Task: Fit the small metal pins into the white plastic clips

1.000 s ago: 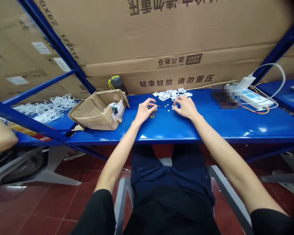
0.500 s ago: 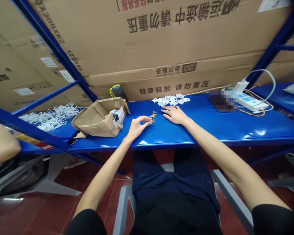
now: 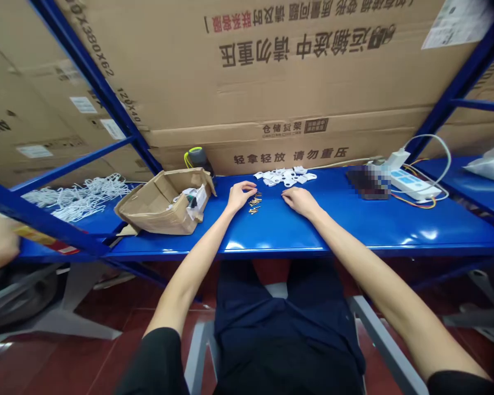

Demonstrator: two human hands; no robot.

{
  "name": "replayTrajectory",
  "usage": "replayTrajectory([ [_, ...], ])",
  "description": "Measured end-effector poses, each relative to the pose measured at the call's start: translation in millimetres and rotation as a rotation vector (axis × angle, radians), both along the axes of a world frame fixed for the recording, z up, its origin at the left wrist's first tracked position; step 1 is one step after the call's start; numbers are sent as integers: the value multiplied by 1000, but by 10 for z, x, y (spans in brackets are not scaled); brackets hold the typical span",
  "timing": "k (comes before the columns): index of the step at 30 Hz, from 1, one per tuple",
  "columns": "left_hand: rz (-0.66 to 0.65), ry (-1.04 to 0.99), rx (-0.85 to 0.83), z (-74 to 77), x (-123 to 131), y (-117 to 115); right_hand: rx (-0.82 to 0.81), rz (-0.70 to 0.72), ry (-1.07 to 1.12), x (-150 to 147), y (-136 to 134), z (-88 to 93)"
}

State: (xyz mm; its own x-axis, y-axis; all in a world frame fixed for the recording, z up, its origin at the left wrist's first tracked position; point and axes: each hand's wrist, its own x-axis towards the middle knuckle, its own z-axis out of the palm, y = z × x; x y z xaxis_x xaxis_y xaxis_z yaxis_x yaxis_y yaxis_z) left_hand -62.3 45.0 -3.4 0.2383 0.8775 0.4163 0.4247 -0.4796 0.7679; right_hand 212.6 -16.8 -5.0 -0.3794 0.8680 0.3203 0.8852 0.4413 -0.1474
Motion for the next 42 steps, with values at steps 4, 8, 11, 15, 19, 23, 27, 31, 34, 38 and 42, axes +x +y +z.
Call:
replayTrajectory([
  [4, -64, 7, -41, -67, -60, 20, 13, -73, 31, 65, 12, 6],
  [8, -101, 48, -20, -87, -74, 38, 60, -116, 62, 65, -24, 2],
  [11, -82, 75, 8, -80, -58, 20, 74, -72, 52, 54, -68, 1],
  [15, -49, 236, 128, -26, 12, -138, 79, -99, 28, 90, -91, -5],
  [19, -88, 423, 207, 37, 139, -357, 85, -120, 29, 140, -62, -18],
  [23, -91, 525, 279, 51, 239, -476, 79, -140, 62, 155, -13, -21],
  [27, -78, 599, 329, 62, 277, -496, 76, -178, 145, 164, -18, -42],
  [31, -77, 599, 377, 87, 293, -434, 87, -97, 42, 169, -53, -96],
  [34, -83, 592, 362, 71, 295, -340, 87, -52, -60, 191, -21, -91],
  [38, -67, 608, 344, 9, 271, -202, 82, 52, -124, 270, 91, -15],
  [42, -122, 592, 298, -36, 243, -84, 86, 101, -90, 348, 176, 12],
])
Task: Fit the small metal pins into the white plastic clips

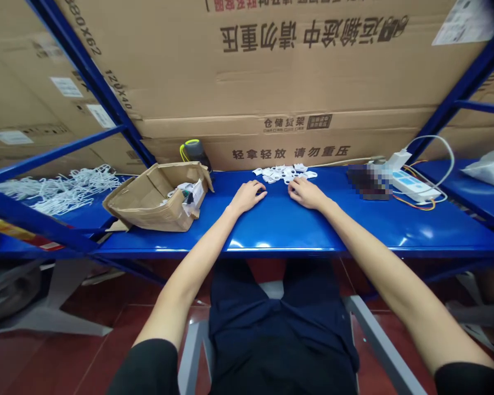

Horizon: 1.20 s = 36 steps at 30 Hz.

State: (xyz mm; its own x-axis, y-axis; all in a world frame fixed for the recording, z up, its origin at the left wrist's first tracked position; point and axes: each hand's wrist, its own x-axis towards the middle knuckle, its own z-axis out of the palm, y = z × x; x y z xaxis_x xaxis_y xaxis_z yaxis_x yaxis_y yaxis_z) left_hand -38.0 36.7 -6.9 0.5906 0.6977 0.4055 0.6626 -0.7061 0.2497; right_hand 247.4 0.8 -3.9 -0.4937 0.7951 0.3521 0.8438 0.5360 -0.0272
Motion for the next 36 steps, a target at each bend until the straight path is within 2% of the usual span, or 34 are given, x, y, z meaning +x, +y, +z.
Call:
replayTrajectory([
  [3, -33, -43, -29, 3, 4, 42, -7, -12, 66, 31, 18, -28],
  [7, -13, -167, -78, 42, 18, 31, -15, -27, 124, 51, 34, -61],
  [10, 55, -370, -106, 69, -45, 25, 38, -39, 172, 58, 31, -59],
  [13, 160, -530, -125, 92, -220, 23, 121, -38, 237, 60, -17, -42],
  [15, 165, -510, -143, 106, -386, -1, 149, -3, 246, 51, -70, -26],
  [18, 89, -366, -164, 118, -637, -91, 141, 75, 204, -24, -145, -3],
  [22, 26, -228, -199, 96, -829, -210, 36, 172, 150, -345, -154, 4],
  [24, -8, -205, -187, 71, -850, -222, -22, 177, 155, -594, -102, -7],
  [29, -23, -229, -185, 14, -826, -172, -114, 41, 241, -1129, 117, -40],
  [32, 1, -257, -181, -1, -826, -151, -142, 22, 285, -1216, 180, -73],
  [36, -10, -261, -180, -5, -827, -144, -124, 69, 329, -1161, 155, -123],
])
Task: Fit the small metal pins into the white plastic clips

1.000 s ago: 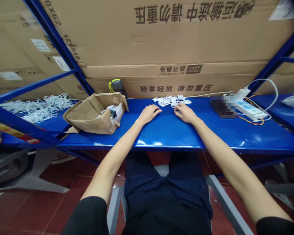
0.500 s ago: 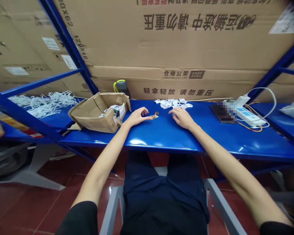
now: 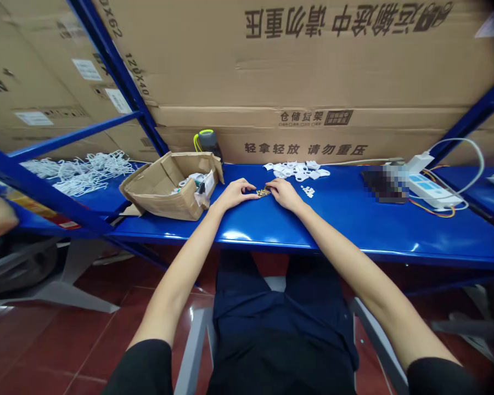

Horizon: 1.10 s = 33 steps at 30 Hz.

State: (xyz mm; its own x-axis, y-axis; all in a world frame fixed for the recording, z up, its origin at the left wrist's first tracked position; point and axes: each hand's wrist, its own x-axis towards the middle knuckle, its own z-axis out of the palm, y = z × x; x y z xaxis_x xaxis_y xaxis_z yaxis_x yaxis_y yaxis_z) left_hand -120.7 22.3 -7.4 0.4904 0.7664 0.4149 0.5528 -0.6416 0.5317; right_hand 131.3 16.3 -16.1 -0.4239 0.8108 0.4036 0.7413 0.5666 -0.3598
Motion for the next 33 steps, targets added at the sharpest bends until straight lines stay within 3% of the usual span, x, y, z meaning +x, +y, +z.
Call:
replayTrajectory([
  [13, 55, -9, -10, 39, 31, -20, -44, -93, 157, 99, 21, -23],
  [17, 82, 77, 29, 58, 45, -69, -71, -123, 184, 126, -5, 9],
  [21, 65, 112, 51, 64, 51, -64, -146, -36, 164, 335, -95, 58],
  [25, 71, 51, 14, 70, 47, -50, 4, 34, 55, 743, -275, 88],
  [29, 74, -1, -25, 134, 33, -107, 107, -91, 74, 1038, -325, 116],
  [33, 124, 16, 12, 157, 12, -141, 173, -226, 104, 1134, -212, 154],
])
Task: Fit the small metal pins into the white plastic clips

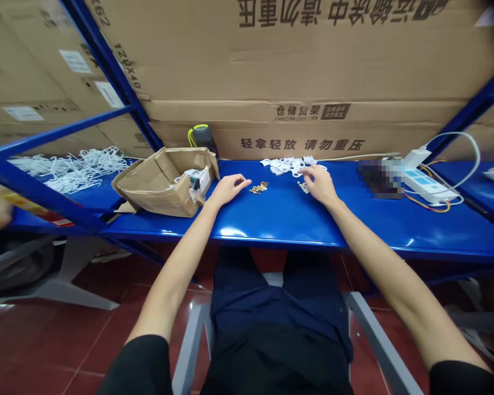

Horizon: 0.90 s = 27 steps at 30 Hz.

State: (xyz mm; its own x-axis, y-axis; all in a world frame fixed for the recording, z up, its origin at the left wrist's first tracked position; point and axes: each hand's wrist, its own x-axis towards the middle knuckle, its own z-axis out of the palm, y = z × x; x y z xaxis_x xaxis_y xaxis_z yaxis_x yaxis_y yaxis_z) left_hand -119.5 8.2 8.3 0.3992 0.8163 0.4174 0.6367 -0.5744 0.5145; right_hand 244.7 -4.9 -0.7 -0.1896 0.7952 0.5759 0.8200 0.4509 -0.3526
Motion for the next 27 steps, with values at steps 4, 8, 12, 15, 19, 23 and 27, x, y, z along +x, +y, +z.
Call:
replayTrajectory([
  [4, 169, 21, 24, -108, -61, 122, -26, -14, -130, 101, 58, -12],
  [8, 280, 5, 79, -250, -126, 281, -33, -79, 5, 212, 42, -104],
  [12, 226, 59, 105, -297, -142, 320, -101, -171, 111, 271, 58, -193],
  [15, 177, 80, 101, -281, -138, 311, -185, -178, 99, 286, 86, -219],
  [19, 161, 83, 98, -276, -142, 327, -206, -176, 75, 293, 110, -224],
  [23, 165, 107, 90, -250, -130, 303, -215, -159, 64, 300, 128, -238],
  [27, 136, 54, 150, -127, -46, 154, -237, -154, 49, 300, 141, -241],
])
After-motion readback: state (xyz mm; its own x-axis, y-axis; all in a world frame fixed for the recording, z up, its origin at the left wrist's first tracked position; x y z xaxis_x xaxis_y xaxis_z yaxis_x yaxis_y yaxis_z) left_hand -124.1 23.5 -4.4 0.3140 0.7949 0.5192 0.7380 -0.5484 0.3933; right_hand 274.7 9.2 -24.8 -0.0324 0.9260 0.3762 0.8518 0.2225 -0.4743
